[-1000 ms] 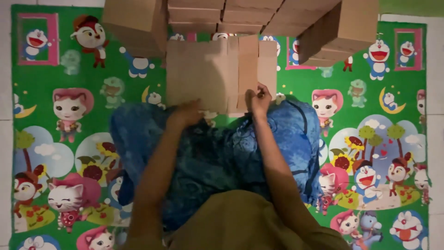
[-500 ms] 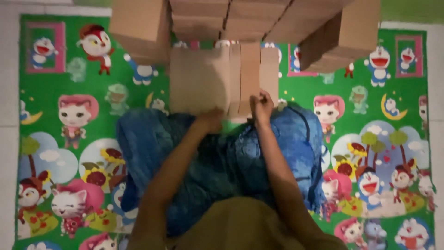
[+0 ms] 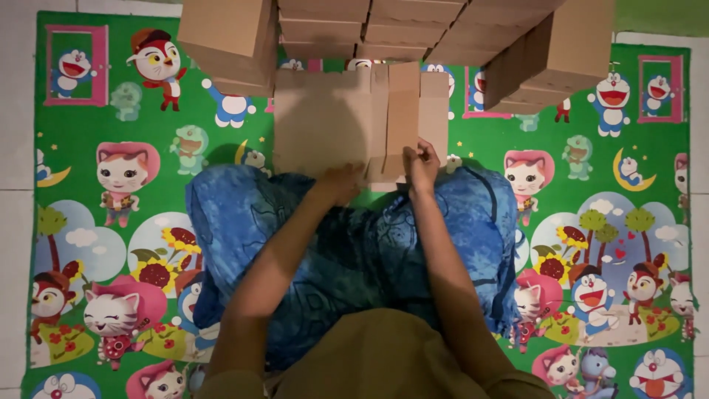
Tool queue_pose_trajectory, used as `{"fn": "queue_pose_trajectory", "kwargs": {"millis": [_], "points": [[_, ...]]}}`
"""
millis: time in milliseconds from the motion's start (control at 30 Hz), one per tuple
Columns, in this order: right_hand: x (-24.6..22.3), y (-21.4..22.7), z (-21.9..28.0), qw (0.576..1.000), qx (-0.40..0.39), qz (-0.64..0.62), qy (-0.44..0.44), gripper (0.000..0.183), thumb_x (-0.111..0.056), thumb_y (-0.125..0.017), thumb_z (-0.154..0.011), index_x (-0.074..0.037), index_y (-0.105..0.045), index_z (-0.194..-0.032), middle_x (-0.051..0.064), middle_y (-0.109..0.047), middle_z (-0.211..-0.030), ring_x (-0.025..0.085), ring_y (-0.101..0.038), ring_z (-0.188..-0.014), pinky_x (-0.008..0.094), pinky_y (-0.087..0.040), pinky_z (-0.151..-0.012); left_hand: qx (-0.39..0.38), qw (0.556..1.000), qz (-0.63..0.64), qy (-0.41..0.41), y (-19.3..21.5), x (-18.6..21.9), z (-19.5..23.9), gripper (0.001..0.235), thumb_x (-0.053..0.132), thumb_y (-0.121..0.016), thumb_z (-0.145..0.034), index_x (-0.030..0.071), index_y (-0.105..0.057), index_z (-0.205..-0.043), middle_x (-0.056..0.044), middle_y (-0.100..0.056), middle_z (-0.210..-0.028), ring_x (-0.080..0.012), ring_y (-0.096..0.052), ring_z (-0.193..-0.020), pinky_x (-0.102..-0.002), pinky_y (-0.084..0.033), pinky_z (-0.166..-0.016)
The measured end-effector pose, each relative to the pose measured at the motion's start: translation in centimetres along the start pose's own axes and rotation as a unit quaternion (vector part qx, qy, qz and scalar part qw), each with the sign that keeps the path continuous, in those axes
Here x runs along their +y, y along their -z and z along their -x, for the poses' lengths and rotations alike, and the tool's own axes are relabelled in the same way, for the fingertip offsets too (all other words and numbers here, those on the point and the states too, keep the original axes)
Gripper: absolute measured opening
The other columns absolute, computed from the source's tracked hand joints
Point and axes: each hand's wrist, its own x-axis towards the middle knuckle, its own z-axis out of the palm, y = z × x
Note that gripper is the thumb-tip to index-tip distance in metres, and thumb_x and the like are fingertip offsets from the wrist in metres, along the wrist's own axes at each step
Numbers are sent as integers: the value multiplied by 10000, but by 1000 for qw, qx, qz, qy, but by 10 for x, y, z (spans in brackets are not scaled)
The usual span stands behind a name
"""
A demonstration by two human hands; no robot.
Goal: Folding flat cardboard templates into small rectangular boxes while sitting on the floor.
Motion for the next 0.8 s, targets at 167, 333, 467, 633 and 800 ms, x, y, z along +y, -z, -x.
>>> {"fn": "queue_pose_trajectory", "kwargs": {"millis": [167,333,467,633,800], "points": [[-6,-1,6,1000,1,-5,-4,237,-60,-779,-851,-140,-764,-1073,27,-529,-840,139,-598,-800,319,-615,-721,28,999,23,-10,11,3,4,699,380,-449,-1001,137,-267,-1631,-237,-485,-1529,-461,-555,-1329,-647,-477,-1015],[-10,0,7,1000,2,23,-4,193,-146,-766,-872,-169,-797,-1061,20,-559,-882,149,-589,-863,358,-576,-750,132,988,67,-49,14,10,-4,581,356,-510,-976,85,-443,-1485,-203,-595,-1339,-446,-594,-1227,-594,-507,-962],[-17,-4,12,1000,-1,31,2,218,-165,-764,-866,-182,-798,-1080,17,-588,-920,148,-585,-907,353,-562,-797,243,954,165,-60,56,57,54,591,426,-624,-939,47,-520,-1380,-234,-629,-1142,-522,-613,-1070,-641,-514,-861],[-14,0,16,995,-37,76,43,286,-122,-788,-852,-201,-779,-1127,46,-639,-933,166,-623,-872,324,-569,-754,274,961,0,-37,11,44,20,971,483,-677,-889,122,-207,-1659,-186,-531,-1435,-462,-522,-1272,-630,-479,-977],[-13,0,19,989,-61,93,101,306,-59,-780,-869,-192,-758,-1144,55,-664,-955,178,-632,-864,333,-564,-738,262,964,-42,-19,4,39,11,949,564,-639,-893,113,-261,-1638,-174,-540,-1425,-459,-530,-1236,-623,-500,-939]]}}
